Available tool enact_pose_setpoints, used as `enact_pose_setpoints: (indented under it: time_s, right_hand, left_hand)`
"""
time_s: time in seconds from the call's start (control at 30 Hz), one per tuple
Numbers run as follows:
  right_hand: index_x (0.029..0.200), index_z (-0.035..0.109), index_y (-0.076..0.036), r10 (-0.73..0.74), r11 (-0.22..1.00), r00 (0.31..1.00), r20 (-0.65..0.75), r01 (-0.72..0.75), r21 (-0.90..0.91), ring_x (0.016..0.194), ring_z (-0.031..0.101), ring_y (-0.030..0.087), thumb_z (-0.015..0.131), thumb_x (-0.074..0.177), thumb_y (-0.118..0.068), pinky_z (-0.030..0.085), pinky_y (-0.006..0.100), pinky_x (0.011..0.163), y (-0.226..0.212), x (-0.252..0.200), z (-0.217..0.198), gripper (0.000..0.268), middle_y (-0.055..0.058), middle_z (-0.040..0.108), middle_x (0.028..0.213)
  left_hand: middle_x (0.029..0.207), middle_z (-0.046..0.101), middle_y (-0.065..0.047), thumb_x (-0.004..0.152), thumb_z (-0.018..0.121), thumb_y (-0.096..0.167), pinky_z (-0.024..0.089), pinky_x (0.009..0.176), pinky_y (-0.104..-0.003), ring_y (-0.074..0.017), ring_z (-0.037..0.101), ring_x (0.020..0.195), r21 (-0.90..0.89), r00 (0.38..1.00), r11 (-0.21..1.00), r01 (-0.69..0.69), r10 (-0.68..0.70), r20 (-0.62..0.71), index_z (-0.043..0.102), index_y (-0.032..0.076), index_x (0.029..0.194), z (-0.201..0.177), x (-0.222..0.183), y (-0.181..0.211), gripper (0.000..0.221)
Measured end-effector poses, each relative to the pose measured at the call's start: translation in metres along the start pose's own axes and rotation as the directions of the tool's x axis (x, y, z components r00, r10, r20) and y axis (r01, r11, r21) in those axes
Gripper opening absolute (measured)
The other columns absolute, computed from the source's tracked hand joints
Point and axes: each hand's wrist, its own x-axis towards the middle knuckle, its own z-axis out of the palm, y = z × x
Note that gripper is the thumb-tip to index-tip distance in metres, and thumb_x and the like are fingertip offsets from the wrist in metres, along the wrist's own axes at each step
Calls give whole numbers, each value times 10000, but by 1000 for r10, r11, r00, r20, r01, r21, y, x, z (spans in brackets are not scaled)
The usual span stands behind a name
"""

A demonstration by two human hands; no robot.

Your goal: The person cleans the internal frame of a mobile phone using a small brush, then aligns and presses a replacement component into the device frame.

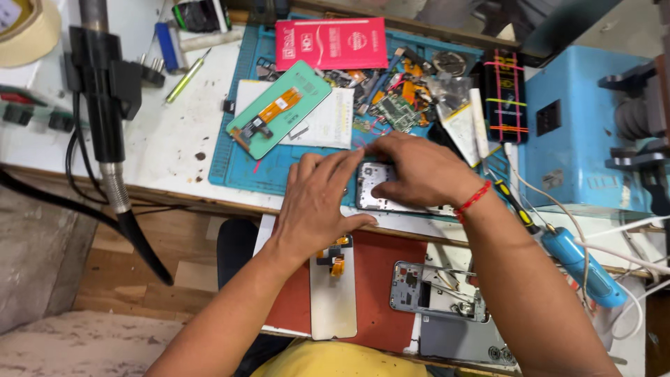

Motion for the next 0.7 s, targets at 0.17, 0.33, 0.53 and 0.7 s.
enact_pose_setpoints:
  time_s: [0.17, 0.33, 0.53, 0.7]
  right_hand:
    - [1210, 655, -86, 115, 993, 990, 76, -117, 29, 1123, 658, 301, 889, 658, -372, 524, 399, 959, 0, 5, -1, 664, 133, 683, 1183]
    - [1156, 650, -66, 92, 996, 994, 64, -91, -25, 1093, 646, 325, 944, 580, -375, 519, 416, 929, -5, 6, -1, 717, 150, 672, 1153]
    - [1130, 584, -56, 210, 977, 971, 113, -214, 17, 999, 674, 315, 930, 598, -365, 534, 420, 867, -12, 3, -7, 706, 143, 698, 1040]
    - [1104, 599, -64, 148, 975, 989, 16, -149, 168, 940, 670, 259, 919, 662, -314, 527, 385, 835, -9, -14, -7, 600, 113, 701, 992]
  left_hand:
    - [1340, 604, -97, 637, 924, 413, 414, 978, -465, -329, 508, 1114, 26, 995, 999, -44, 46, -92, 618, 67, 1327, -3, -27, 3, 831]
    - [1300, 633, -82, 737, 899, 393, 433, 964, -444, -309, 529, 1089, -1, 988, 999, -36, 35, -148, 677, 62, 1244, -6, -52, 3, 644]
    - [1232, 666, -78, 754, 888, 341, 462, 936, -402, -284, 557, 1049, -91, 986, 996, 23, -38, -162, 720, 57, 1151, -8, -73, 1, 516]
    - [1182, 697, -57, 790, 878, 286, 517, 937, -374, -255, 610, 1094, -326, 979, 944, 53, -114, -171, 730, 70, 1134, -4, -81, 7, 432]
